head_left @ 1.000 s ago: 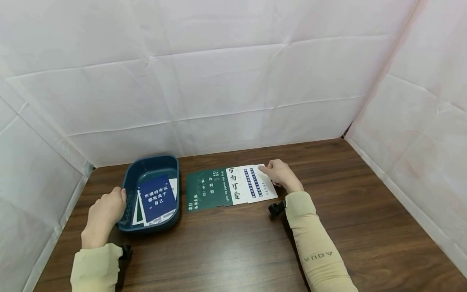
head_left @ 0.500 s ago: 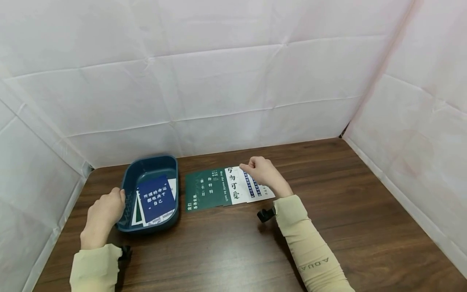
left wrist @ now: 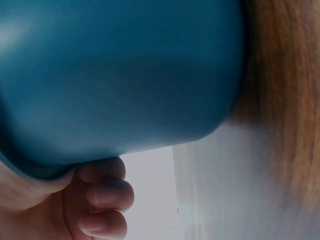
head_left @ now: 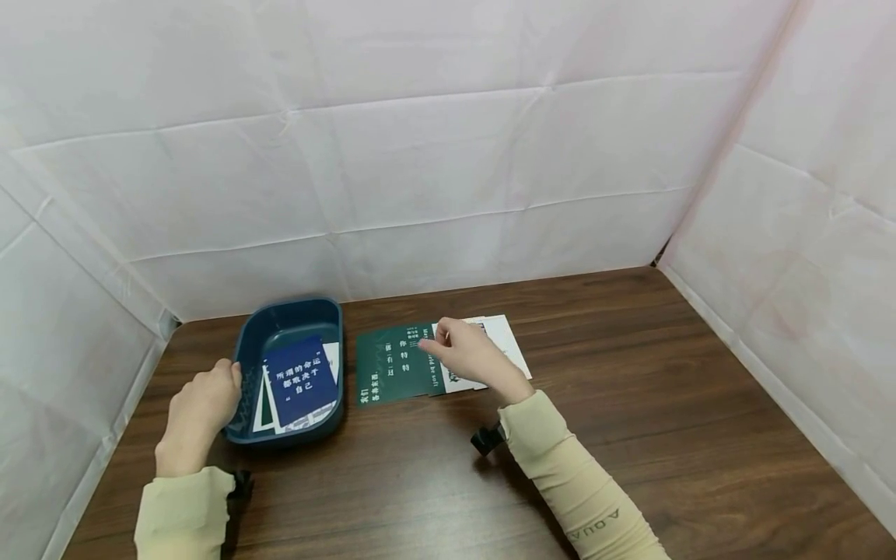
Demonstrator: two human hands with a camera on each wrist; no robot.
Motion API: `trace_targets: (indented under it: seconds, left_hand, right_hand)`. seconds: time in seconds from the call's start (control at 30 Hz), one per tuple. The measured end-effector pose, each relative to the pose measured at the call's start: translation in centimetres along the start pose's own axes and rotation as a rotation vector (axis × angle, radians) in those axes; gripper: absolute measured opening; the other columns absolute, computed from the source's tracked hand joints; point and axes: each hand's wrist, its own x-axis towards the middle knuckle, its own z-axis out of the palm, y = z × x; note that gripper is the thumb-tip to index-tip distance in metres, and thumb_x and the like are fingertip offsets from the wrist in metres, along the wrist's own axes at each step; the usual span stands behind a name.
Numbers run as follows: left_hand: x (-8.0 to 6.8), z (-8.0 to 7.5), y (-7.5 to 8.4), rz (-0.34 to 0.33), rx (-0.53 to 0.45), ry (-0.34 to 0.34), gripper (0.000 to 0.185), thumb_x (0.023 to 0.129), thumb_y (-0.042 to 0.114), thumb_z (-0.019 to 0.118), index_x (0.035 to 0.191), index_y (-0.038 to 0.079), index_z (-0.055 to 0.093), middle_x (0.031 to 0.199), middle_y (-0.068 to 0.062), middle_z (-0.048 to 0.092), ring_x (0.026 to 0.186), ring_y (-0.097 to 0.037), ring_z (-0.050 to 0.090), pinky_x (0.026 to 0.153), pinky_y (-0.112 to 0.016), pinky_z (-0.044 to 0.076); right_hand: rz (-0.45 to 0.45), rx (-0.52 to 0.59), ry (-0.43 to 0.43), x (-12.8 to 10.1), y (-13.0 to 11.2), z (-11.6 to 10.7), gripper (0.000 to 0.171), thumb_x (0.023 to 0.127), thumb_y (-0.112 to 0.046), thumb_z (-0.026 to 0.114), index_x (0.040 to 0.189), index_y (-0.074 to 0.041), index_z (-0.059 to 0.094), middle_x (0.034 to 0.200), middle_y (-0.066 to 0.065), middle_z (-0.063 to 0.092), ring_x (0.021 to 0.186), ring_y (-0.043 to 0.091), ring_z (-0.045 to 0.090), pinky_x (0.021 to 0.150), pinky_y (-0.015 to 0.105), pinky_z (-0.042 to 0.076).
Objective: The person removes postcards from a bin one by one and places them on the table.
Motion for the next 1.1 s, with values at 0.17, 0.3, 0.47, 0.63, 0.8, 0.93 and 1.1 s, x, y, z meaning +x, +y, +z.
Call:
trace_targets:
  seconds: [0.17,0.3,0.47,0.63,0.8,0.93,1.1]
  left_hand:
    - [-0.1,-0.1,0.0,0.002,0.002,0.004,0.042,0.106,0.021,0.027,0.112,-0.017,0.045,0.099,-0.041,0.055,0.085,-0.053,0.059,0.068,-0.061,0.047]
    - [-0.1,0.0,0.0,0.004,-0.003,0.000,0.043,0.106,0.021,0.027,0.112,-0.017,0.045,0.099,-0.041,0.055,0.085,-0.053,0.059,0.068,-0.061,0.047]
    - [-0.2,-0.1,0.0,0.007,-0.005,0.003,0.043,0.106,0.021,0.027,0.112,-0.017,0.045,0.099,-0.041,0.056,0.085,-0.053,0.059,0.068,-0.061,0.047]
    - [-0.3,-0.2,0.0,-0.002,-0.009,-0.007,0.043,0.107,0.021,0.027,0.113,-0.018,0.044,0.099,-0.041,0.055,0.085,-0.052,0.059,0.068,-0.060,0.047]
    - [-0.3,-0.1,-0.1,-0.001,-0.008,-0.008,0.043,0.106,0.021,0.027,0.113,-0.018,0.045,0.100,-0.041,0.055,0.084,-0.052,0.059,0.068,-0.060,0.047]
    - [-0.4,0.1,-0.2,0.006,-0.012,0.004,0.043,0.106,0.022,0.027,0.112,-0.017,0.045,0.100,-0.041,0.055,0.085,-0.053,0.059,0.068,-0.061,0.047]
    - [-0.5,0.3,-0.2,0.002,-0.020,0.002,0.043,0.106,0.022,0.026,0.112,-0.017,0.045,0.099,-0.041,0.056,0.084,-0.052,0.059,0.067,-0.060,0.047]
  right_hand:
    - [-0.042,-0.032,-0.044,-0.1,-1.5,1.8,0.028,0.098,-0.037,0.060,0.084,-0.014,0.054,0.068,-0.001,0.055,0.059,0.013,0.050,0.057,0.029,0.041]
    - [-0.110,-0.059,-0.070,-0.4,-2.3,3.1,0.024,0.098,-0.037,0.060,0.092,-0.014,0.058,0.075,-0.001,0.057,0.065,0.013,0.051,0.061,0.029,0.043]
    - [-0.201,-0.079,-0.096,-0.8,-3.2,4.6,0.033,0.098,-0.037,0.060,0.118,-0.011,0.058,0.110,0.006,0.058,0.096,0.017,0.056,0.082,0.031,0.047]
    - [-0.238,-0.064,-0.116,-1.2,-4.4,5.8,0.038,0.098,-0.038,0.059,0.127,-0.013,0.056,0.127,0.009,0.053,0.116,0.021,0.053,0.096,0.036,0.044]
    - [-0.280,-0.070,-0.118,-1.3,-5.6,6.8,0.037,0.099,-0.036,0.059,0.126,-0.011,0.057,0.123,0.009,0.052,0.098,0.014,0.052,0.087,0.030,0.046]
    - [-0.300,-0.070,-0.113,-1.1,-6.8,7.6,0.045,0.099,-0.037,0.058,0.134,-0.010,0.052,0.126,0.007,0.053,0.099,0.010,0.052,0.086,0.026,0.046]
    - [-0.317,-0.081,-0.091,-0.7,-8.3,8.7,0.054,0.100,-0.038,0.056,0.144,-0.010,0.044,0.135,0.005,0.051,0.115,0.009,0.053,0.096,0.026,0.044]
